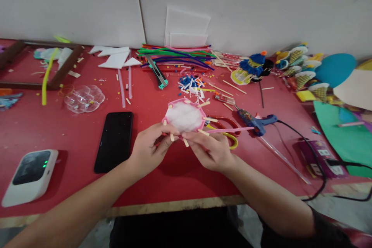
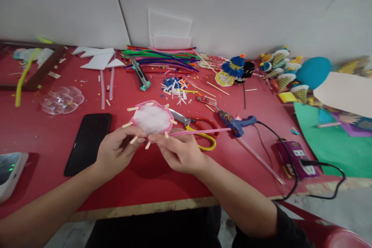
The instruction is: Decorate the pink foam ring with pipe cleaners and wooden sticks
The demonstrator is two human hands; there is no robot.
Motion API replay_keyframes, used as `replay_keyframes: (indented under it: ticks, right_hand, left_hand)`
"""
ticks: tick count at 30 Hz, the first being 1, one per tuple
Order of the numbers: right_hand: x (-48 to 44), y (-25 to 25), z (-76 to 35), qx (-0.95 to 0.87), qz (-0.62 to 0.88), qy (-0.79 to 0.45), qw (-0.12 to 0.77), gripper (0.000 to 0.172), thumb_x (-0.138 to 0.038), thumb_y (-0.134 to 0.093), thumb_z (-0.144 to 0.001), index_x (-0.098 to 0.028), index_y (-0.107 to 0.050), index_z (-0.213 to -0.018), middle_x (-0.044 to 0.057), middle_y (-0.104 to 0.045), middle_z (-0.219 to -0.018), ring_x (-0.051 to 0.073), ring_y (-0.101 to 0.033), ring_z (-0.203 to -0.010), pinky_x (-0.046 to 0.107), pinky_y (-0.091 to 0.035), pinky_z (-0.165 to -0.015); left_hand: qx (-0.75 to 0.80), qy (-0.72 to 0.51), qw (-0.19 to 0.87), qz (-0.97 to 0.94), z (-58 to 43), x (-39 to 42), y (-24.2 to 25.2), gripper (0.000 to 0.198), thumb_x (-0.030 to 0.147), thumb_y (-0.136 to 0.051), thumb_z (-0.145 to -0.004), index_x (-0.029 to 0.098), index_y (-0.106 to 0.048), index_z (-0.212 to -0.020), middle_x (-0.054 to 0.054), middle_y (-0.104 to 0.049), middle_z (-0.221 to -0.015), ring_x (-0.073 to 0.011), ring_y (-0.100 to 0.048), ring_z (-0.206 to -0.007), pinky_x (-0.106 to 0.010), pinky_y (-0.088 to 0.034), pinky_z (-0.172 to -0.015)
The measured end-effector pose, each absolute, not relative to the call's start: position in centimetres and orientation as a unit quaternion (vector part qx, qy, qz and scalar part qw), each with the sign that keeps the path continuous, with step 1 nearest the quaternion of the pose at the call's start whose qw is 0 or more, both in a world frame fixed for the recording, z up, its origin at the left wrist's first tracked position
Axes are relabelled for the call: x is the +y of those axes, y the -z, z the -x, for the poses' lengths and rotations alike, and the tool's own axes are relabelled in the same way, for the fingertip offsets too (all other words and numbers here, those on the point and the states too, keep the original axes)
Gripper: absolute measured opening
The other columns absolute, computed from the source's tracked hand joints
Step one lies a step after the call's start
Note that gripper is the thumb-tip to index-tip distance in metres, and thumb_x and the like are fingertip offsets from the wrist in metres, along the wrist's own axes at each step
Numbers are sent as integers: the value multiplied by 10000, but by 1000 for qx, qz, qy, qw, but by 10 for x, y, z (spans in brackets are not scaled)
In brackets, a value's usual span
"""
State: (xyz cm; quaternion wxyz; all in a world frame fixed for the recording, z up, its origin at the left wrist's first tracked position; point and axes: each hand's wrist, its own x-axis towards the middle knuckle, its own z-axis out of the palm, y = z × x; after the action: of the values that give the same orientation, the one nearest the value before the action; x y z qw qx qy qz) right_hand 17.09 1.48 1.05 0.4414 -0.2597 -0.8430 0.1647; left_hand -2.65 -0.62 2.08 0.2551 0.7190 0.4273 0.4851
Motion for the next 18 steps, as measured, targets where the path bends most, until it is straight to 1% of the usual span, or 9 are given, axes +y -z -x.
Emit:
replay_keyframes:
  ticks: [2,4,7,10,13,15,18]
  right_hand:
    - [16,-11,-171,-838,264,-141,457,382,-76,-515,-872,-259,-614,-1193,-5,-742,-774,125,-676,-612,238,-575,-634]
    - [17,-11,-172,-831,273,-109,472,421,-74,-547,-849,-268,-603,-1218,5,-752,-833,158,-712,-731,295,-596,-740]
    - [18,-8,-172,-831,272,-83,478,458,-80,-585,-837,-283,-579,-1247,7,-757,-900,190,-724,-847,370,-585,-867]
    - [18,-6,-170,-840,261,-84,468,456,-76,-583,-839,-272,-569,-1250,20,-754,-971,197,-716,-940,372,-583,-886]
    - [17,-7,-169,-847,255,-89,458,440,-61,-579,-841,-248,-571,-1239,32,-752,-993,193,-712,-961,365,-581,-888]
    - [17,-8,-170,-848,253,-94,456,435,-46,-580,-841,-232,-569,-1234,39,-753,-990,189,-714,-951,366,-575,-894]
    - [17,-8,-171,-848,254,-97,455,419,-42,-575,-843,-227,-578,-1219,40,-755,-964,186,-716,-931,362,-572,-887]
  left_hand:
    - [435,-496,259,-705,25,-6,-21,76,235,-578,-913,196,-634,-879,-10,-688,-738,-107,-643,-622,-188,-527,-559]
    - [433,-515,265,-691,24,-5,-20,65,243,-585,-910,196,-619,-881,-5,-662,-736,-106,-640,-635,-189,-541,-575]
    - [427,-537,285,-670,22,-5,-17,57,257,-596,-904,206,-603,-927,-4,-637,-787,-112,-651,-686,-204,-562,-615]
    - [434,-549,299,-648,23,-5,-15,83,267,-596,-902,218,-581,-968,-1,-607,-837,-105,-643,-680,-198,-560,-585]
    - [435,-552,285,-652,23,-5,-17,52,235,-607,-893,211,-563,-904,13,-567,-778,-95,-618,-633,-193,-554,-555]
    - [448,-549,253,-658,23,-5,-19,78,197,-621,-881,208,-555,-841,14,-539,-759,-90,-610,-614,-192,-558,-551]
    - [487,-529,215,-661,22,-4,-21,86,184,-620,-879,203,-584,-804,-30,-548,-875,-91,-634,-659,-205,-585,-592]
